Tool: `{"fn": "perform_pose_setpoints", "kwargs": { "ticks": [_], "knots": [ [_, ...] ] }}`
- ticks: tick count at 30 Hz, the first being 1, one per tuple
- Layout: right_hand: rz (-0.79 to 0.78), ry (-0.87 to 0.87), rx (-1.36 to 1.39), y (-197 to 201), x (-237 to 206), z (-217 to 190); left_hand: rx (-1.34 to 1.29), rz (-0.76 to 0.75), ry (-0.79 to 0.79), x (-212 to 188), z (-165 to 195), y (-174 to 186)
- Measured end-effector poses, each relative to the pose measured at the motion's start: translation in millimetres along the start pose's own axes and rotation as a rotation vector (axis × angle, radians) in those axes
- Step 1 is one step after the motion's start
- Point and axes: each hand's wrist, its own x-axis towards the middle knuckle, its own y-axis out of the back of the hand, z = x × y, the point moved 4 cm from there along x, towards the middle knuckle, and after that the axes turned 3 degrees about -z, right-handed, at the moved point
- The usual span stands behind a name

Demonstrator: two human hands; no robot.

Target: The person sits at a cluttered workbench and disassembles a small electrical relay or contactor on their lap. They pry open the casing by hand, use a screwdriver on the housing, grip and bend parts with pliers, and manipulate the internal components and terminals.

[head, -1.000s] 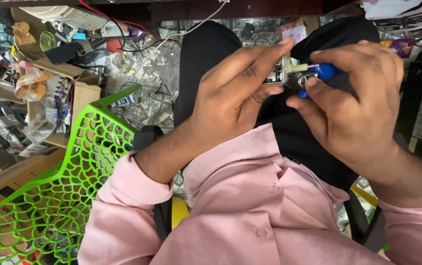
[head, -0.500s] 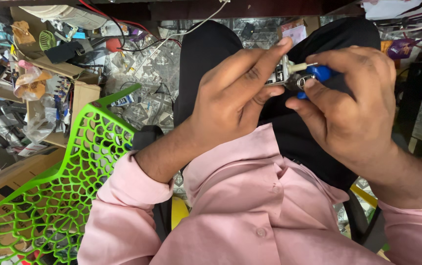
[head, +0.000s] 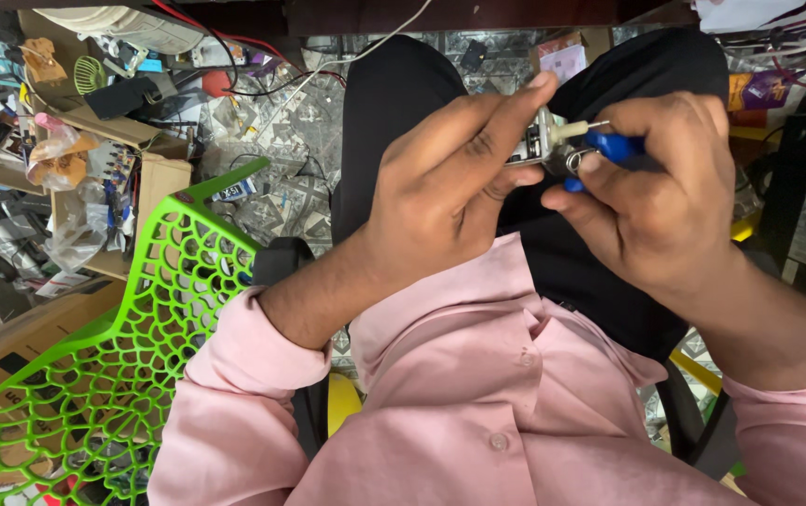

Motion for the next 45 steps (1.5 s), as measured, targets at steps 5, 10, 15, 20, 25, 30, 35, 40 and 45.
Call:
{"fn": "perform_pose_setpoints", "kwargs": {
  "ticks": [5,10,15,20,25,30,35,40,45],
  "knots": [
    [0.060,0.052,-0.032,-4,-5,1,0.010,0.026,-0.035,2,2,1],
    [0.060,-0.026,0.137,-8,-11,11,-0.005,0.008,0.002,1,4,3],
    [0.045,-0.069,0.220,-10,-13,16,-0.029,-0.008,0.000,2,3,4],
    [0.058,0.019,0.068,-5,-7,11,-0.019,-0.012,-0.003,3,3,4],
    [0.047,0.054,0.011,-2,-2,7,-0.005,-0.023,0.002,2,2,2],
    [0.061,0.122,-0.097,0,-2,3,0.012,-0.014,-0.027,1,2,1],
    [0.075,0.151,-0.177,1,-6,1,0.011,-0.010,-0.029,1,3,-1],
    [0.094,0.174,-0.217,1,-5,0,-0.028,0.005,-0.044,4,3,-1],
    [0.041,0.092,-0.133,8,-2,-3,-0.112,-0.038,0.042,5,1,0]
  ]
}}
